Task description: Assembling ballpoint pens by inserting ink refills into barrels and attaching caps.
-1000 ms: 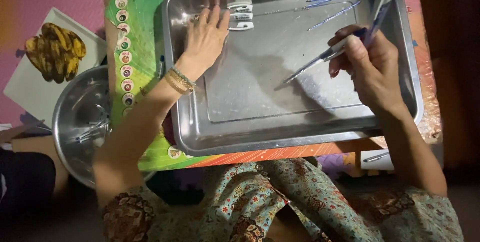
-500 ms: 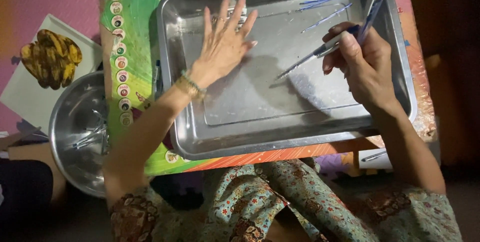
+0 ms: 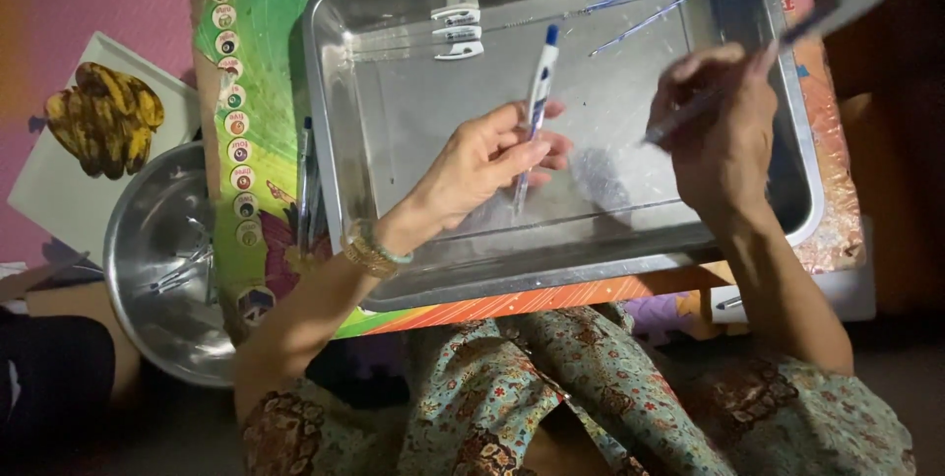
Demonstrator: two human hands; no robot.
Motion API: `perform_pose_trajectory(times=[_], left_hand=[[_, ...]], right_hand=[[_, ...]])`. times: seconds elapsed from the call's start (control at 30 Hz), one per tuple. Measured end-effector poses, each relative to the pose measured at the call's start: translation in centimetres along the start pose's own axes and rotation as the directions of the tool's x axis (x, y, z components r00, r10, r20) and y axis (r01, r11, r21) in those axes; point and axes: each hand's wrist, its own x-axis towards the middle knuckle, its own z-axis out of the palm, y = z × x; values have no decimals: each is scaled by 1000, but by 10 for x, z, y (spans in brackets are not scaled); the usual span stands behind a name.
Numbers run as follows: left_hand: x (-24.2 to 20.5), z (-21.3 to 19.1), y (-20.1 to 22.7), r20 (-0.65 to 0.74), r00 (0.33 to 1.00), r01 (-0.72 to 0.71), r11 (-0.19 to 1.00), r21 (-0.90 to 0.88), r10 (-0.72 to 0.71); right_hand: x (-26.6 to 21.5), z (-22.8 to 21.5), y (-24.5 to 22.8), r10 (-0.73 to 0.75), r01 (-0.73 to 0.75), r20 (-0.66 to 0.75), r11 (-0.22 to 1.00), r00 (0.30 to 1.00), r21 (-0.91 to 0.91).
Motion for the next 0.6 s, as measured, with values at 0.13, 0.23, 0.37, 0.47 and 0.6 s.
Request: perform_pose_trajectory(times=[0.13,0.23,0.37,0.47,0.6], left_hand=[[-11,4,-12,-17,1000,-2,982,-188,-1],[-14,5,-23,-63,998,-17,971,-239,2],[-19,14,-10,-62,998,-42,971,-237,28],[-17,14,-17,-45,998,-52,968,-247,42],[-16,18,-18,-53,998,-58,966,-252,46]], right_hand=[[-13,4,26,14,-10,-13,971,1000,239],[-20,25,23,-68,69,-11,986,998,155],[-28,42,8,-152,152,55,988,987,8],[-29,43,11,-217,221,57,973,974,-69],[-30,43,18,-268,269,33,962,963,-36]])
